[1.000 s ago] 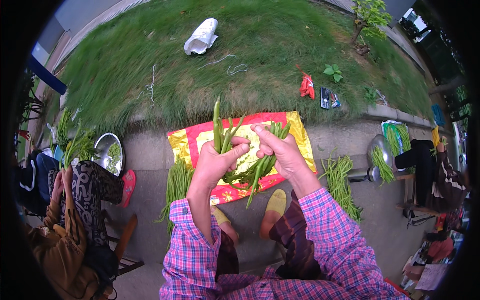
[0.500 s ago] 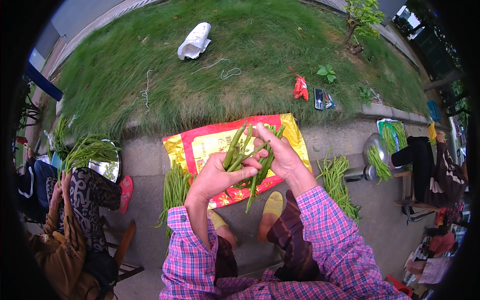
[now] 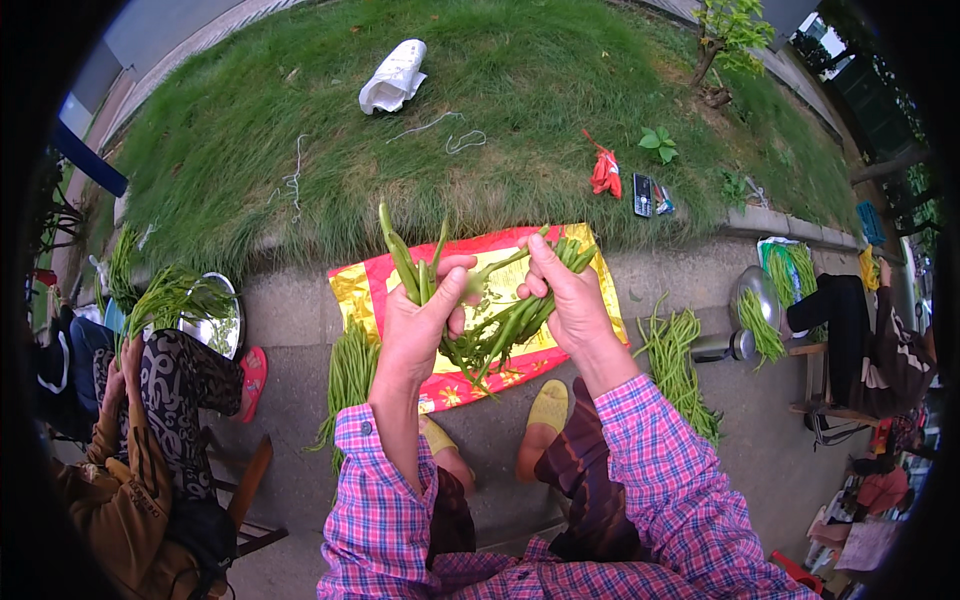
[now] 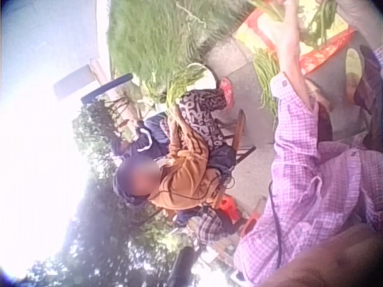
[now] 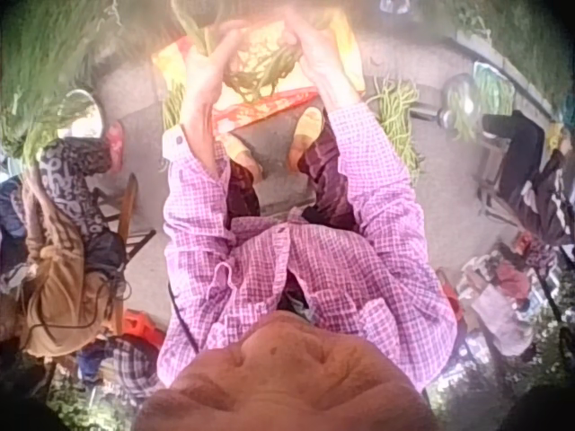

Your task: The person is snapping the ends off green beans by hand. They hold a handful of beans and use their fingers to pinch off the tips, placing the cleaned beans onto a yellow plastic bag on the ground.

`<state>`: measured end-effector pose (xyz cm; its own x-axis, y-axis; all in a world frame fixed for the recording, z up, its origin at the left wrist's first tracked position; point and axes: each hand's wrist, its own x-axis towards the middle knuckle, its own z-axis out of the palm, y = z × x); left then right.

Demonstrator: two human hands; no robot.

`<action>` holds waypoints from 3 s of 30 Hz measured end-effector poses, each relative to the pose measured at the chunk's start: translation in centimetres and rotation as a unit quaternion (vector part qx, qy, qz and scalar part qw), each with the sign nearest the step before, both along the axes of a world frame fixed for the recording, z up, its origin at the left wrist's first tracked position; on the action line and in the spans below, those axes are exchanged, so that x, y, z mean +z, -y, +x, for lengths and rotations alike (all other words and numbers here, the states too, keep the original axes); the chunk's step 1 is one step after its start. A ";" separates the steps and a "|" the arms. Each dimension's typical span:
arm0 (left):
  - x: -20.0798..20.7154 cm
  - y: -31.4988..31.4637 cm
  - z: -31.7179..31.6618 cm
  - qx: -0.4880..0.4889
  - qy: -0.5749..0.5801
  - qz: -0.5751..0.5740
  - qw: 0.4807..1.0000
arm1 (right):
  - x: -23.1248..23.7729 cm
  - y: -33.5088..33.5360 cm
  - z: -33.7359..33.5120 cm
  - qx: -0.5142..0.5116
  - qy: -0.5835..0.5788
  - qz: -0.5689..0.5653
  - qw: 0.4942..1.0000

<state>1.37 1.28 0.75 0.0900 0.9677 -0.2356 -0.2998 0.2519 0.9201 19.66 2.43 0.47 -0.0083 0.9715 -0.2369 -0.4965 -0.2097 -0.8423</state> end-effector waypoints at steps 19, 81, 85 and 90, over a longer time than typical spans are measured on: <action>-1.8 -1.0 -2.0 0.140 -0.089 -0.031 0.986 | -1.8 -1.8 2.7 -0.153 -0.025 0.011 0.988; 0.3 0.0 -0.5 0.030 -0.069 -0.025 0.997 | -0.5 0.9 -1.8 0.018 0.146 -0.004 0.989; 0.2 0.2 0.0 -0.057 -0.095 -0.026 0.994 | -1.0 0.7 -1.1 0.072 0.105 -0.009 0.992; 0.4 0.7 -0.3 -0.120 -0.098 -0.017 0.988 | -0.3 0.9 -1.5 0.094 0.097 -0.003 0.991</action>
